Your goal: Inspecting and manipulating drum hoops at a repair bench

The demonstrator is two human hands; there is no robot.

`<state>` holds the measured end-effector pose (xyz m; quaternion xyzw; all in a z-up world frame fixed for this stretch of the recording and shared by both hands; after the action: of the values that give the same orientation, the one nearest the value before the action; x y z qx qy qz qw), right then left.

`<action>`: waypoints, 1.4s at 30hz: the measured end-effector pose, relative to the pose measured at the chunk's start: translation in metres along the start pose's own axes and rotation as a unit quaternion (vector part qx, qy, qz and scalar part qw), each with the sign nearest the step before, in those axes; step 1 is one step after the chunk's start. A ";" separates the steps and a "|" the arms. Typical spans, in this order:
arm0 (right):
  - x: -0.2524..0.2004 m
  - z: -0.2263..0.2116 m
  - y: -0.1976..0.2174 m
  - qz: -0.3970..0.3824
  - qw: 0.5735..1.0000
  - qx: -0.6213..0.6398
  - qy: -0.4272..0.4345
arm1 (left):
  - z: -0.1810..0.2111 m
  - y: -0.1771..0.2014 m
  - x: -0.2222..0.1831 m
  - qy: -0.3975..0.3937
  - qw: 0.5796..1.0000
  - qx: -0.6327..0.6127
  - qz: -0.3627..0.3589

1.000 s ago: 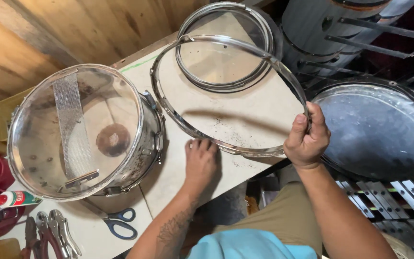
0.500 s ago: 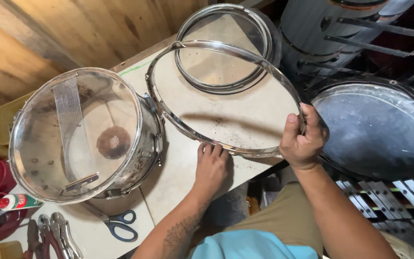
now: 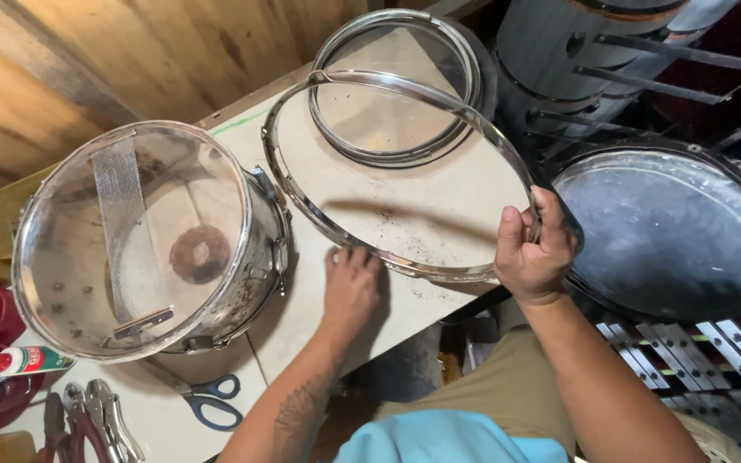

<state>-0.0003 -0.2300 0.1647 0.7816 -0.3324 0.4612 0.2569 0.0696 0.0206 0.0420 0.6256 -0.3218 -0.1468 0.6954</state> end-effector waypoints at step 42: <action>0.002 -0.014 -0.008 -0.018 1.000 0.004 -0.023 | -0.012 0.003 -0.017 0.035 0.999 -0.004 0.026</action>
<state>-0.0006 -0.2156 0.1722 0.7986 -0.3221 0.4401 0.2544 0.0638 0.0405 0.0401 0.6192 -0.3129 -0.1075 0.7121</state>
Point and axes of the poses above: each hand's wrist, its own x-axis towards the middle knuckle, its own y-axis out of the back of the hand, z = x × y, the point moved 9 cm from there along x, towards the middle knuckle, and after that the axes turned 5 degrees about x, right-handed, at the moved point
